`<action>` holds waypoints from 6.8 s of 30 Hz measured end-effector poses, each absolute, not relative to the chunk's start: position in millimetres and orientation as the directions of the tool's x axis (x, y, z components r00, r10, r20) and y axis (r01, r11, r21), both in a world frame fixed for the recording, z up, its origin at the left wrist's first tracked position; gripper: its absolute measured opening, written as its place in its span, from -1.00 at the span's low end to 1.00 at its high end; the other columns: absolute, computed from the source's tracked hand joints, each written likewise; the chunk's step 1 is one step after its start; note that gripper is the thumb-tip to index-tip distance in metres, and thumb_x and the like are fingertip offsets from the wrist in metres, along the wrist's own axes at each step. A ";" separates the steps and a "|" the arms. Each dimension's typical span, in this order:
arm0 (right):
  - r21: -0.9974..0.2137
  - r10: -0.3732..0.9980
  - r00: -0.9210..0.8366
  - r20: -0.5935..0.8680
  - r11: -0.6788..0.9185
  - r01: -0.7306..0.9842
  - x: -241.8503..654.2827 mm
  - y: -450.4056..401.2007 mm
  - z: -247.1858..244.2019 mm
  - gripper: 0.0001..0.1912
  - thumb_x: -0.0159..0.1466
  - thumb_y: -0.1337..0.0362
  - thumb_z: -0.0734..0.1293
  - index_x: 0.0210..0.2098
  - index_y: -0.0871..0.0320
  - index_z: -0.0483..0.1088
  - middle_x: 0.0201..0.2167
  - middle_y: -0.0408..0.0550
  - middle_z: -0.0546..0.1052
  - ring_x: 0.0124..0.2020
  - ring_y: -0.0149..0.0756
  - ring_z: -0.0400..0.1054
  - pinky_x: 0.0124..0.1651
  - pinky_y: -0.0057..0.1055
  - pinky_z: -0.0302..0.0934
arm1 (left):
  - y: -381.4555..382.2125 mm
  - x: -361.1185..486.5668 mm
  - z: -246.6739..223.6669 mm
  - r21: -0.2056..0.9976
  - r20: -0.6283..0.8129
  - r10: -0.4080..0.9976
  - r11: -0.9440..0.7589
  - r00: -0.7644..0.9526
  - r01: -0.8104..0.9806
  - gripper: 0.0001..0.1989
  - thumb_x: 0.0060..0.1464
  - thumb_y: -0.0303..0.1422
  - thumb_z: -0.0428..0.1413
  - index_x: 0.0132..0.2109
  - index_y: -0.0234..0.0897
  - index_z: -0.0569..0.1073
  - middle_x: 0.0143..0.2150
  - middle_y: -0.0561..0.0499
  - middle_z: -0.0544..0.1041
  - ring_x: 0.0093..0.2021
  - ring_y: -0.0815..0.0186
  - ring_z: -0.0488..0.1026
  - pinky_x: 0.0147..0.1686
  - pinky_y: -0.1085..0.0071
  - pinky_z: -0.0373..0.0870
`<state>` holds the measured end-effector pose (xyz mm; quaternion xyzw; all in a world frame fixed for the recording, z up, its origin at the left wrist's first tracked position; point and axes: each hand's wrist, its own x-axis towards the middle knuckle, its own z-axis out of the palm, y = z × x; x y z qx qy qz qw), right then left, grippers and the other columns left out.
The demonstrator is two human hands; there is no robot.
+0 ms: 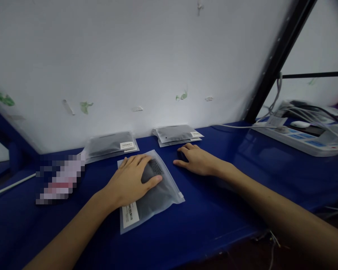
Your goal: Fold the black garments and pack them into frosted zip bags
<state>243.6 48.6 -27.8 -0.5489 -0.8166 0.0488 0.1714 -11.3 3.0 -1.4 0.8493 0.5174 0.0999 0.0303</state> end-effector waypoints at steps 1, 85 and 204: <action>-0.269 0.912 -0.340 0.230 0.395 0.878 244.0 49.0 -28.1 -0.44 0.27 -0.10 0.24 0.08 0.16 0.41 0.03 0.24 0.43 0.04 0.08 0.34 0.07 -0.01 0.24 | 3.3 -11.7 -2.0 0.155 0.139 0.887 -0.459 0.441 0.875 -0.27 0.18 0.18 -0.13 0.32 -0.14 0.21 0.36 -0.12 0.23 0.33 -0.07 0.14 0.28 -0.12 0.02; -0.064 0.829 -0.429 0.360 0.480 0.875 206.8 11.1 -6.8 -0.83 0.19 0.23 0.27 -0.38 0.17 0.46 -0.32 0.07 0.57 -0.25 -0.11 0.42 -0.16 -0.20 0.22 | 4.2 -4.2 11.2 -0.017 0.383 0.851 -0.383 0.360 0.924 -0.72 0.28 -0.24 -0.08 -0.17 -0.21 0.51 -0.45 0.05 0.55 -0.43 0.25 0.46 -0.31 0.29 0.34; -0.756 0.849 0.165 0.503 0.339 0.560 377.7 29.3 -24.2 -0.72 0.18 0.21 0.29 -0.13 0.03 0.50 -0.18 -0.08 0.57 -0.08 -0.11 0.43 0.14 -0.06 0.21 | -1.0 -29.5 40.6 0.803 0.210 0.917 -0.360 0.340 0.475 -0.75 0.10 -0.22 0.14 -0.09 -0.21 0.44 -0.42 0.03 0.54 -0.34 0.27 0.52 -0.30 0.36 0.42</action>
